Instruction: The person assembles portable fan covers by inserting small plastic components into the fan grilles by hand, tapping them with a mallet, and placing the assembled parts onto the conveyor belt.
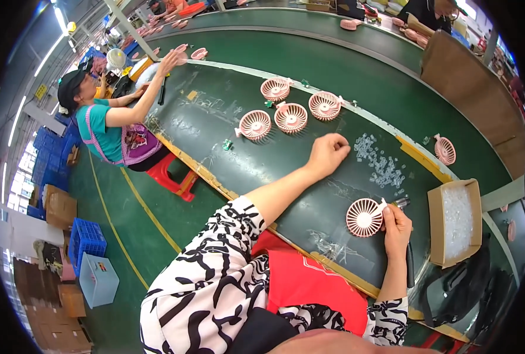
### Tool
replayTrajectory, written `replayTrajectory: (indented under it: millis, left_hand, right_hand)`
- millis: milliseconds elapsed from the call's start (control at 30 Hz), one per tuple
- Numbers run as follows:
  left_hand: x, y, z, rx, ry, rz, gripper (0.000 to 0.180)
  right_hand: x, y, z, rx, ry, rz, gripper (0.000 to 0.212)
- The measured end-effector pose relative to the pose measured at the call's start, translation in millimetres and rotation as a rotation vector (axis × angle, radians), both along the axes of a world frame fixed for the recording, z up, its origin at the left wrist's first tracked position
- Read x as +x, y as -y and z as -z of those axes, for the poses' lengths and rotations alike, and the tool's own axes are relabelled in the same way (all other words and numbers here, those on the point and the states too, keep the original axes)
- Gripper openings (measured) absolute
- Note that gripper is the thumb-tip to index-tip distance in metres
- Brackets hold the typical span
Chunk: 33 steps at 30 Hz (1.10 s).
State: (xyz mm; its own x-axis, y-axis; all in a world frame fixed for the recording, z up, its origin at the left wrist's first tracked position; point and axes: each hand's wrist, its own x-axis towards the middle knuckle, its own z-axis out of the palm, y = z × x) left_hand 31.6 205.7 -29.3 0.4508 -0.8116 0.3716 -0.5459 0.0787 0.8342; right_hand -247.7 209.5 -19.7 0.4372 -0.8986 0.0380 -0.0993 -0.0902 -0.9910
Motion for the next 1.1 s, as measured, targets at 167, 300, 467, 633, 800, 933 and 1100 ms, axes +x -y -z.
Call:
replayTrajectory:
  millis: [167, 300, 467, 633, 800, 933, 1100]
  left_hand:
    - [-24.9, -40.6, -8.6, 0.135, -0.493, 0.258, 0.01]
    - [-38.7, -55.0, -15.0, 0.166, -0.792, 0.388, 0.013]
    - [-38.3, -73.1, -34.0, 0.297, -1.075, 0.381, 0.019]
    - [-37.5, -70.0, -35.4, 0.355, -1.11, 0.441, 0.017]
    - [-49.7, -62.6, -38.1, 0.399, -1.156, 0.492, 0.016]
    - [-53.5, -62.7, -43.6, 0.394, -1.12, 0.549, 0.015]
    - [-52.9, -62.4, -46.6, 0.363, -1.063, 0.579, 0.013]
  right_hand:
    - [9.8, -6.9, -29.3, 0.084, -0.048, -0.079, 0.023]
    - [23.8, -13.0, -44.8, 0.015, 0.012, -0.135, 0.021]
    - [41.1, -3.3, -42.6, -0.037, 0.021, -0.154, 0.02]
    - [33.7, 1.2, -23.3, 0.246, 0.203, -0.186, 0.019]
    - [25.3, 3.1, -22.4, 0.344, 0.29, -0.215, 0.019]
    - [21.0, 3.7, -22.3, 0.303, 0.287, -0.219, 0.022]
    - [21.1, 5.5, -23.6, 0.287, 0.275, -0.253, 0.021]
